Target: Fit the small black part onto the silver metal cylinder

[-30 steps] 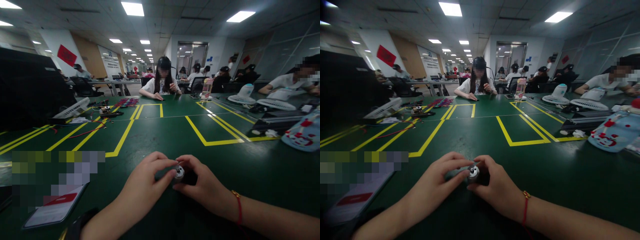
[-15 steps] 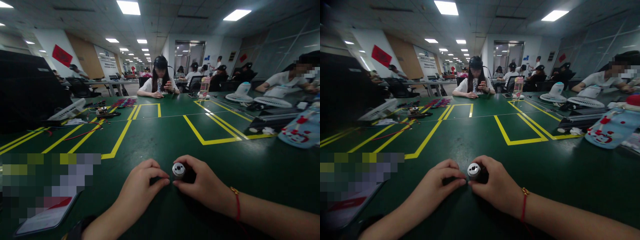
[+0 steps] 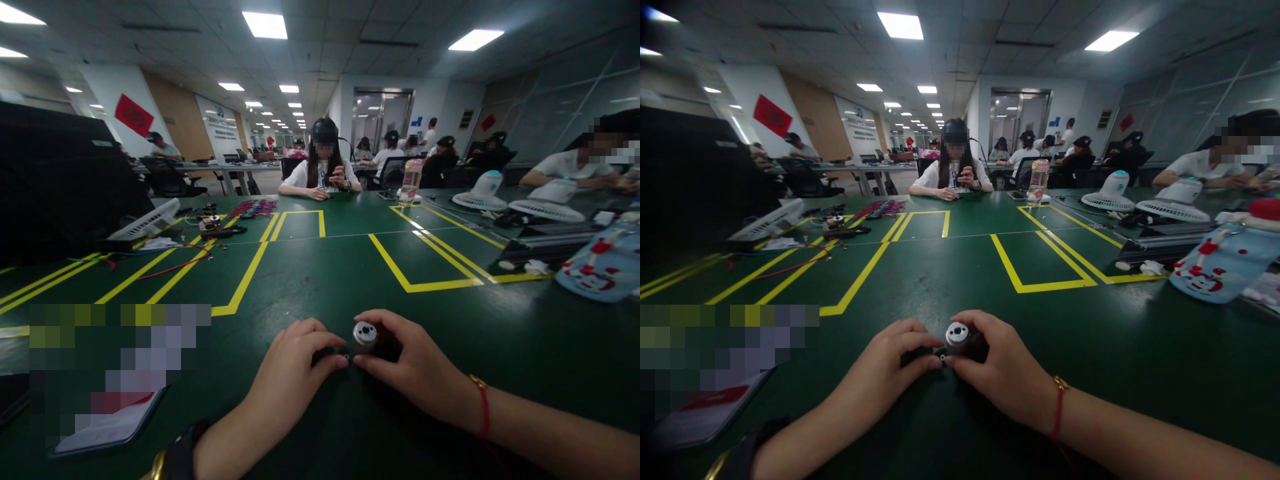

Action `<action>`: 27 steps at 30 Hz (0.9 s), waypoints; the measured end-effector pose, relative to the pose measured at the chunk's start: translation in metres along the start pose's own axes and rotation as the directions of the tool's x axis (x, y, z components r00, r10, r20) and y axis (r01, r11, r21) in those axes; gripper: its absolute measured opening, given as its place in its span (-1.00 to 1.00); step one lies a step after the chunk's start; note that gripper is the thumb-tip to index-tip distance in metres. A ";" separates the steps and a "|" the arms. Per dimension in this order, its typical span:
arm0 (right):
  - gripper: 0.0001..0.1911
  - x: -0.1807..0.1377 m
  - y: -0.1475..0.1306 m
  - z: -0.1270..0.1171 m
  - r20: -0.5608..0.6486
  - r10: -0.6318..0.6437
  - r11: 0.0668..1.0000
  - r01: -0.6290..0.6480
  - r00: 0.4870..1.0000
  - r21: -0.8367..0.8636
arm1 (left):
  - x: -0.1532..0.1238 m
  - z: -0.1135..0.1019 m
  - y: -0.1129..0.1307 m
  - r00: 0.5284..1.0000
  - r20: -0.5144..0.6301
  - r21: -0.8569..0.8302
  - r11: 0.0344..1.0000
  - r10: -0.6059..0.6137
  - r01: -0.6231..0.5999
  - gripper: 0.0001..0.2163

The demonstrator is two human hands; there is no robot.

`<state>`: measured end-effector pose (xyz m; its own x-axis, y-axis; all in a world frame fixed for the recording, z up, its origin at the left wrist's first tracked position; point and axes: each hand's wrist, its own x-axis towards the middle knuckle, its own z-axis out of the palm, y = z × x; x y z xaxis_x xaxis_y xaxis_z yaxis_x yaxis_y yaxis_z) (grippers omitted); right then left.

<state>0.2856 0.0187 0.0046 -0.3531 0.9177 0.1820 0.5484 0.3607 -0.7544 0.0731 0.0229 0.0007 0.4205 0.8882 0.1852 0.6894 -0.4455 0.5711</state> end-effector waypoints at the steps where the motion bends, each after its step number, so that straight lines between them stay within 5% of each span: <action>1: -0.52 -0.001 0.003 -0.008 -0.017 0.014 1.000 -0.014 1.000 -0.015 | -0.002 -0.004 -0.002 1.000 -0.002 -0.014 1.000 -0.002 0.002 -0.84; 5: -0.39 -0.015 0.042 -0.070 -0.278 0.173 0.960 -0.225 0.945 -0.168 | -0.022 -0.023 -0.020 0.998 -0.031 -0.108 0.993 -0.047 0.044 -0.79; 10: -0.32 -0.055 0.128 -0.174 -0.635 0.386 0.689 -0.667 0.669 -0.284 | -0.047 -0.034 -0.039 0.989 -0.054 -0.196 0.972 -0.141 0.128 -0.81; 14: -0.25 -0.075 0.168 -0.205 -0.713 0.371 0.548 -0.760 0.595 -0.350 | -0.048 -0.031 -0.039 0.984 -0.078 -0.206 0.968 -0.160 0.141 -0.82; 17: -0.09 -0.066 0.151 -0.180 -0.729 -0.011 0.473 -0.639 0.685 -0.607 | -0.046 -0.028 -0.038 0.984 -0.075 -0.195 0.970 -0.161 0.144 -0.83; 19: -0.16 -0.049 0.118 -0.143 -0.582 -0.240 0.502 -0.414 0.777 -0.759 | -0.046 -0.028 -0.037 0.985 -0.071 -0.188 0.972 -0.159 0.143 -0.83; 22: -0.51 -0.020 0.056 -0.072 -0.201 -0.185 0.712 -0.009 0.962 -0.702 | -0.047 -0.029 -0.036 0.986 -0.064 -0.166 0.976 -0.153 0.141 -0.82; 25: -0.67 0.002 0.009 -0.010 0.041 -0.125 0.854 0.128 0.991 -0.504 | -0.047 -0.031 -0.036 0.988 -0.053 -0.127 0.982 -0.146 0.138 -0.83; 27: -0.80 0.011 -0.005 0.011 0.099 -0.145 0.883 0.174 0.984 -0.435 | -0.047 -0.033 -0.036 0.987 -0.052 -0.114 0.983 -0.150 0.143 -0.83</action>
<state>0.2706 0.0254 0.0037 -0.5022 0.8346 0.2266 0.7527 0.5508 -0.3606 0.0091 0.0005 -0.0026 0.2810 0.9496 0.1390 0.6707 -0.2979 0.6793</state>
